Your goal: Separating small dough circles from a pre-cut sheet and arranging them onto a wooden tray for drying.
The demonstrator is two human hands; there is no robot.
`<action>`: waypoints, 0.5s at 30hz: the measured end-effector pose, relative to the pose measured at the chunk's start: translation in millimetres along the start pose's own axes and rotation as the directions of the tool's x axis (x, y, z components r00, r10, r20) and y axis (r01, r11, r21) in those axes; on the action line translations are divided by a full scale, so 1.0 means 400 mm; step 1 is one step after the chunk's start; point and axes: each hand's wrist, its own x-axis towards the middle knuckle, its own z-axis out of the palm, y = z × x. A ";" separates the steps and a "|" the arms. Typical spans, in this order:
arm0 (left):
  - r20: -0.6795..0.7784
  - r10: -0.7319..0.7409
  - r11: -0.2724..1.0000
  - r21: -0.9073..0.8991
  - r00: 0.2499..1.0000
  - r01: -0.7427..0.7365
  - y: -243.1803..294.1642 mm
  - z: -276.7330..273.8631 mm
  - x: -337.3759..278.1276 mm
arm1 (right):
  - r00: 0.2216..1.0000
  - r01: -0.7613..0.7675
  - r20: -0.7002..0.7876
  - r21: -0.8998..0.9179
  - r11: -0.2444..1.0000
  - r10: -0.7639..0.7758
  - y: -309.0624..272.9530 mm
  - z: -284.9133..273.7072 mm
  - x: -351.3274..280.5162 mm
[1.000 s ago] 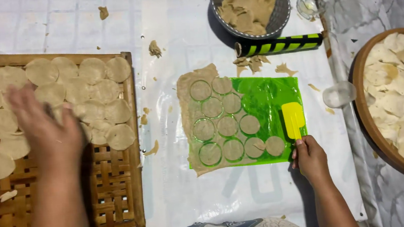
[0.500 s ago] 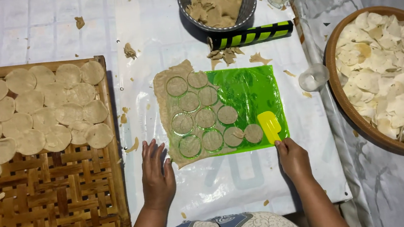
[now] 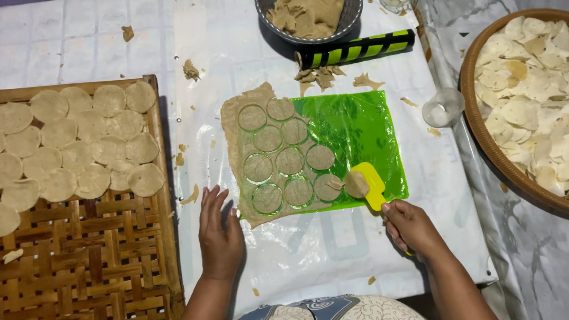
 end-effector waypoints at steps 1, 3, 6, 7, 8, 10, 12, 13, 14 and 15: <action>-0.006 -0.003 1.000 0.006 1.000 0.003 0.037 0.005 0.004 | 1.000 0.002 0.009 -0.001 1.000 -0.002 -0.024 0.005 -0.018; 0.197 -0.287 0.868 -0.359 0.937 0.342 0.108 0.010 0.009 | 0.999 0.007 0.050 0.092 0.996 -0.012 -0.071 0.022 -0.056; 0.461 -0.458 0.406 -0.653 0.760 0.640 0.142 0.078 0.020 | 0.964 -0.064 0.267 0.244 0.968 -0.004 -0.085 0.039 -0.071; 0.442 -0.468 0.410 -0.659 0.766 0.631 0.125 0.101 0.016 | 0.958 -0.061 0.287 0.239 0.969 -0.011 -0.089 0.056 -0.075; 0.556 -0.425 0.314 -0.649 0.714 0.693 0.108 0.124 0.014 | 0.948 -0.053 0.317 0.241 0.969 -0.027 -0.095 0.073 -0.080; 0.640 -0.381 0.221 -0.637 0.667 0.738 0.086 0.142 0.010 | 0.928 -0.041 0.370 0.236 0.971 -0.051 -0.112 0.107 -0.084; 0.677 -0.354 0.075 -0.668 0.646 0.741 0.082 0.139 0.007 | 0.941 0.065 0.327 0.084 0.994 -0.089 -0.132 0.138 -0.085; 0.660 -0.366 0.079 -0.680 0.656 0.729 0.068 0.138 0.003 | 0.933 0.072 0.347 0.081 0.994 -0.096 -0.139 0.153 -0.083; 0.618 -0.423 0.122 -0.685 0.662 0.718 0.053 0.138 0.000 | 0.943 0.082 0.322 0.029 0.996 -0.087 -0.145 0.168 -0.081; 0.575 -0.478 0.164 -0.684 0.664 0.711 0.039 0.141 -0.007 | 0.953 0.088 0.293 -0.022 0.996 -0.078 -0.147 0.179 -0.081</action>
